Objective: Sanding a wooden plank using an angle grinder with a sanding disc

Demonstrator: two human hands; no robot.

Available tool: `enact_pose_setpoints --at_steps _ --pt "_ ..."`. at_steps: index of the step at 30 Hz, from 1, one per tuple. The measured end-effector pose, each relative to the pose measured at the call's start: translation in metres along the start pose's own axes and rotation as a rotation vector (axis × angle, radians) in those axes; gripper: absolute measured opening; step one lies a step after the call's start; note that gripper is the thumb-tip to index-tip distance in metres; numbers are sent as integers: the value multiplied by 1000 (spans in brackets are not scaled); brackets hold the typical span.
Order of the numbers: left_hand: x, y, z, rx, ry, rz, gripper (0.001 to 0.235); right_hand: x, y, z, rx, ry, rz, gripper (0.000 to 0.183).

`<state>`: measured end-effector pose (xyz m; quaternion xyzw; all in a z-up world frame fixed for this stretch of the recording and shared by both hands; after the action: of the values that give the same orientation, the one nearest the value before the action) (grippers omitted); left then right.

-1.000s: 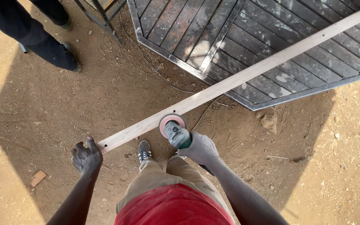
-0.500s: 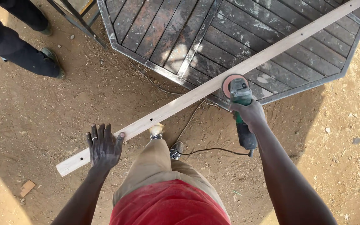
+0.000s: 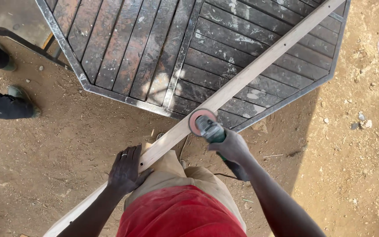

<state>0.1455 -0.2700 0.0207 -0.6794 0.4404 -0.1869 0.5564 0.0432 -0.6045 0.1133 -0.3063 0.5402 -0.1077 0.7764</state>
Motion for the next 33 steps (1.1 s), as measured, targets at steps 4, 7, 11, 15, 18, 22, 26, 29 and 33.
enact_pose_setpoints --at_steps 4,7,11,15,18,22,26,29,33 --pt "29 12 -10 32 93 -28 104 69 -62 -32 415 42 -159 31" --pt "47 18 -16 17 5 210 101 96 -107 -46 599 73 -282 31" --pt "64 33 -12 -142 -178 279 93 82 -110 -25 388 48 -201 32" --pt "68 30 -13 -245 -343 284 83 39 -63 9 -122 -31 34 67" --pt "67 4 -29 -271 -431 258 77 7 -34 37 -316 -124 224 79" --pt "61 26 -21 -231 -552 219 73 25 -51 32 -277 -189 270 79" --pt "53 43 -17 -225 -581 135 72 72 -114 1 -80 -103 143 53" --pt "51 50 -8 -242 -626 103 72 102 -178 -18 242 -73 -27 29" --pt "47 49 -7 -261 -668 65 75 155 -225 -56 343 -65 -196 36"
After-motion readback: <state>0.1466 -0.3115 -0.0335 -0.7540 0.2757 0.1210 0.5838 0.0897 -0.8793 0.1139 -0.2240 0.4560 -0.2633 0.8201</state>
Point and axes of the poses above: each hand's wrist, its own x-axis towards the middle knuckle, its own y-axis out of the palm, z = x × y, the point moved 6 cm from there along x, towards the middle knuckle, and after that the axes turned 6 degrees about y, right-handed, at the moved point
